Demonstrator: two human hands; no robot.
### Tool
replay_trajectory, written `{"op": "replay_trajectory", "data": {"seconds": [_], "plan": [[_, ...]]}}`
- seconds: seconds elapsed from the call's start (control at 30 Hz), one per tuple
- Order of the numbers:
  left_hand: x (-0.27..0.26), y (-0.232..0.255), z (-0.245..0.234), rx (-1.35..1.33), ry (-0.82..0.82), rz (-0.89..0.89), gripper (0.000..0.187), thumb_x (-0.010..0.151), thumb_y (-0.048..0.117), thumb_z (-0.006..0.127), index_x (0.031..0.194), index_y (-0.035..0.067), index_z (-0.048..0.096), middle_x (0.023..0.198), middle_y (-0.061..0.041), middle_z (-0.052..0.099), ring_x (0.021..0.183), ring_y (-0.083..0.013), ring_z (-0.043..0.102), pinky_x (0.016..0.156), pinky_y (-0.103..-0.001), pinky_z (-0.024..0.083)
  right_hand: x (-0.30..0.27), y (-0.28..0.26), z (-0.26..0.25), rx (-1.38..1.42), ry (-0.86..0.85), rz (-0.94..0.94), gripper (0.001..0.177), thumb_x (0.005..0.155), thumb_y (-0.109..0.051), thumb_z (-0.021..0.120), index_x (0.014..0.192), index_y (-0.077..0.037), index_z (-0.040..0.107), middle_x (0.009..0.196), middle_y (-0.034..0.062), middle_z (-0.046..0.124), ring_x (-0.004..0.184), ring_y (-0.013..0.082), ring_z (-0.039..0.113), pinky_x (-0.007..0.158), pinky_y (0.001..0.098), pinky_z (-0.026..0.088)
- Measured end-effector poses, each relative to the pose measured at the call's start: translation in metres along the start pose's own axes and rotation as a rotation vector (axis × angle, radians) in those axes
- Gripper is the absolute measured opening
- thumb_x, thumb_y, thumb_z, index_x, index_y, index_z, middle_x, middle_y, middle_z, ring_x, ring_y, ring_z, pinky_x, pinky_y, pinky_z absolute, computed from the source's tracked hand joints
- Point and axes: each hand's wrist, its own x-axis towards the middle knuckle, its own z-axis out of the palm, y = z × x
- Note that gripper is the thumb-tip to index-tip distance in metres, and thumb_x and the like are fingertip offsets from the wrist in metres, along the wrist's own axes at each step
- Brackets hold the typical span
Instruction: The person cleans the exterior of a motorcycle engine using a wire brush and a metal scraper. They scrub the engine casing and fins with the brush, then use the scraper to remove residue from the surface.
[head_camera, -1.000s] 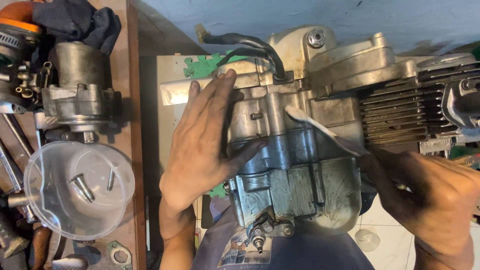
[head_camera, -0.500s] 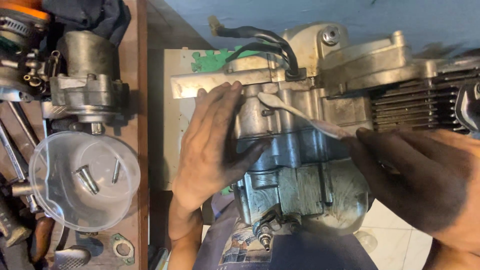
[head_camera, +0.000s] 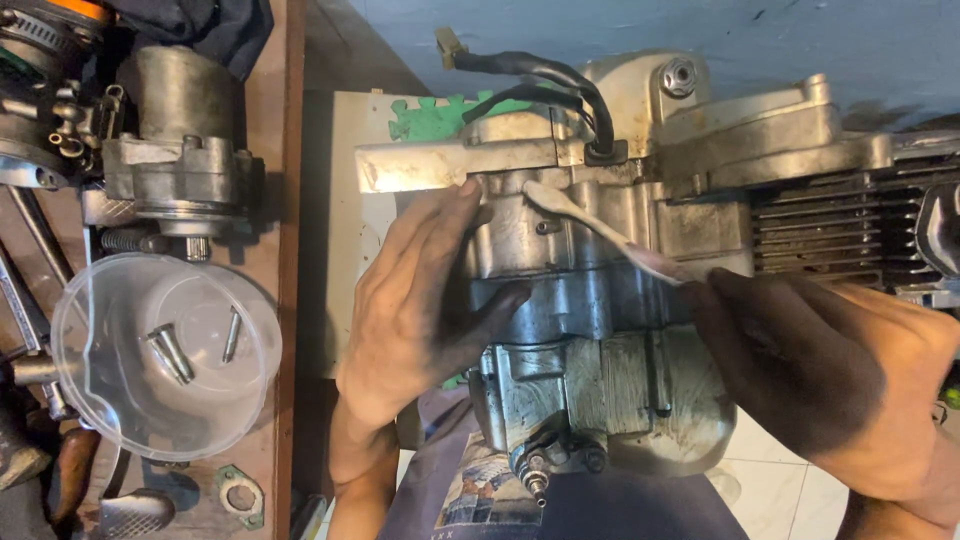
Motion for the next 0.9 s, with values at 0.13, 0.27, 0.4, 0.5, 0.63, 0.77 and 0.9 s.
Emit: {"op": "replay_trajectory", "data": {"seconds": [0.13, 0.27, 0.4, 0.5, 0.63, 0.77, 0.9], "plan": [[-0.009, -0.004, -0.001, 0.030, 0.112, 0.038, 0.083, 0.083, 0.024, 0.091, 0.148, 0.001, 0.044, 0.144, -0.019, 0.058, 0.133, -0.0346, 0.058, 0.115, -0.045, 0.053, 0.015, 0.004, 0.012, -0.101, 0.039, -0.132, 0.014, 0.092, -0.019, 0.079, 0.096, -0.006, 0.075, 0.073, 0.0061, 0.063, 0.055, 0.0213, 0.056, 0.048, 0.0325, 0.041], [-0.015, -0.001, -0.015, 0.045, 0.179, -0.095, 0.046, 0.090, 0.004, 0.084, 0.131, 0.002, 0.063, 0.127, -0.011, 0.069, 0.119, -0.0290, 0.068, 0.096, -0.036, 0.057, 0.020, -0.006, 0.010, -0.288, 0.031, -0.129, 0.021, 0.094, -0.026, 0.081, 0.087, -0.008, 0.073, 0.067, 0.0055, 0.060, 0.053, 0.0212, 0.056, 0.052, 0.0341, 0.042], [-0.019, -0.005, -0.019, 0.054, 0.166, -0.147, 0.022, 0.094, -0.003, 0.079, 0.113, 0.004, 0.072, 0.112, -0.009, 0.072, 0.103, -0.0246, 0.071, 0.089, -0.035, 0.058, 0.017, -0.014, -0.006, -0.006, -0.007, -0.306, 0.018, 0.077, -0.012, 0.076, 0.092, -0.001, 0.076, 0.077, 0.0121, 0.068, 0.055, 0.0231, 0.060, 0.048, 0.0356, 0.040], [-0.010, -0.004, -0.017, -0.003, 0.171, -0.124, 0.027, 0.092, 0.001, 0.081, 0.117, 0.003, 0.071, 0.114, -0.011, 0.071, 0.104, -0.0255, 0.070, 0.089, -0.035, 0.058, 0.016, -0.009, -0.008, 0.038, -0.128, -0.433, 0.029, 0.073, -0.011, 0.072, 0.100, -0.001, 0.076, 0.090, 0.0140, 0.073, 0.063, 0.0221, 0.063, 0.053, 0.0340, 0.044], [-0.008, -0.006, -0.015, -0.030, 0.172, -0.125, 0.035, 0.089, 0.010, 0.085, 0.120, 0.003, 0.070, 0.115, -0.011, 0.069, 0.106, -0.0262, 0.069, 0.090, -0.037, 0.059, 0.041, -0.027, -0.021, -0.242, -0.472, -0.192, 0.047, 0.087, -0.037, 0.074, 0.125, -0.010, 0.076, 0.078, -0.0009, 0.070, 0.066, 0.0149, 0.068, 0.054, 0.0342, 0.046], [-0.013, -0.011, -0.012, -0.008, 0.176, -0.127, 0.035, 0.090, 0.014, 0.084, 0.120, 0.007, 0.070, 0.121, -0.012, 0.068, 0.113, -0.0260, 0.068, 0.094, -0.036, 0.060, 0.067, -0.050, -0.024, -0.168, -0.214, -0.391, 0.028, 0.087, -0.030, 0.074, 0.097, -0.004, 0.075, 0.074, 0.0098, 0.070, 0.061, 0.0250, 0.069, 0.052, 0.0385, 0.049], [-0.013, -0.014, -0.013, -0.020, 0.154, -0.127, 0.036, 0.092, 0.015, 0.083, 0.124, 0.006, 0.069, 0.126, -0.011, 0.070, 0.118, -0.0264, 0.070, 0.099, -0.037, 0.061, 0.063, -0.040, -0.017, -0.337, -0.374, -0.153, 0.024, 0.091, -0.037, 0.069, 0.095, -0.014, 0.072, 0.068, 0.0039, 0.068, 0.065, 0.0190, 0.071, 0.059, 0.0348, 0.055]]}}
